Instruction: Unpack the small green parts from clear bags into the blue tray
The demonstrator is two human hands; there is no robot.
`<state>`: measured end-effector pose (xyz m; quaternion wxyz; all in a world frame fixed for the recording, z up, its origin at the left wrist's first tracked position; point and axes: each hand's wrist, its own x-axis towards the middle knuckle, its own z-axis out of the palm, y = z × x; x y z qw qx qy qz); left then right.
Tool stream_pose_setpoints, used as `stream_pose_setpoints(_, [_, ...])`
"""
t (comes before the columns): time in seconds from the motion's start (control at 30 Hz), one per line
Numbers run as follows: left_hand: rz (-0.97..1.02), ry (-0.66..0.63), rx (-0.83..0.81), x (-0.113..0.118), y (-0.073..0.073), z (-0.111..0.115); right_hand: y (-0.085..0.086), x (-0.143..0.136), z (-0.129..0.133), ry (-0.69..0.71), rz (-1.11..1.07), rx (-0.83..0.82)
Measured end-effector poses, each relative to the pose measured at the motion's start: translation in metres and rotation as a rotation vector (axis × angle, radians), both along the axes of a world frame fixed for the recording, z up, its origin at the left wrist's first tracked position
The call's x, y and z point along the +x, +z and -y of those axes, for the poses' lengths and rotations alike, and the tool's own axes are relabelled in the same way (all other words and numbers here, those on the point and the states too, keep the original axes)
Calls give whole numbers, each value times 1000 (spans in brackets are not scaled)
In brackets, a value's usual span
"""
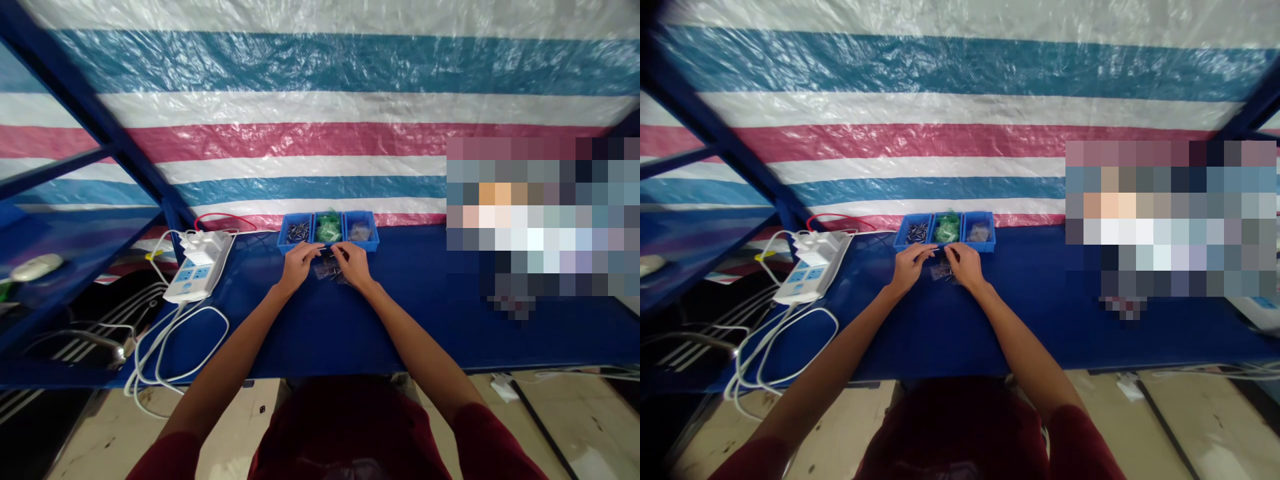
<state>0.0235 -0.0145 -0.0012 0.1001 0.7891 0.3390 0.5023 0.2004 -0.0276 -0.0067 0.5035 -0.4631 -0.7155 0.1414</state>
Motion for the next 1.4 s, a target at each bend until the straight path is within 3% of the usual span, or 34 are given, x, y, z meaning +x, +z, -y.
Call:
stream_pose_setpoints(0.2, [23, 20, -124, 1, 3, 2, -3, -1, -1, 118, 43, 9])
stream_pose_setpoints(0.43, [18, -6, -194, 0, 7, 4, -1, -1, 0, 116, -21, -29])
stream_pose_setpoints(0.53, [109, -19, -261, 1, 9, 4, 1, -1, 1, 151, -5, -14])
stream_pose_setpoints(0.67, [338, -56, -419, 2, 8, 1, 3, -1, 3, 94, -45, -38])
stream_pose_setpoints(0.83, [392, -130, -538, 5, 3, -4, 2, -2, 2, 98, -77, -56])
stream_pose_setpoints(1.07, [388, -111, -461, 7, 8, 1, 2, -3, 2, 75, -48, -36])
stream_pose_setpoints(1.27, [6, 5, -181, 3, 6, 3, 7, 0, 4, -16, -64, -74])
stream_pose_setpoints(1.4, [-89, 8, -40, 0, 1, -1, 8, 0, 4, -20, -83, -56])
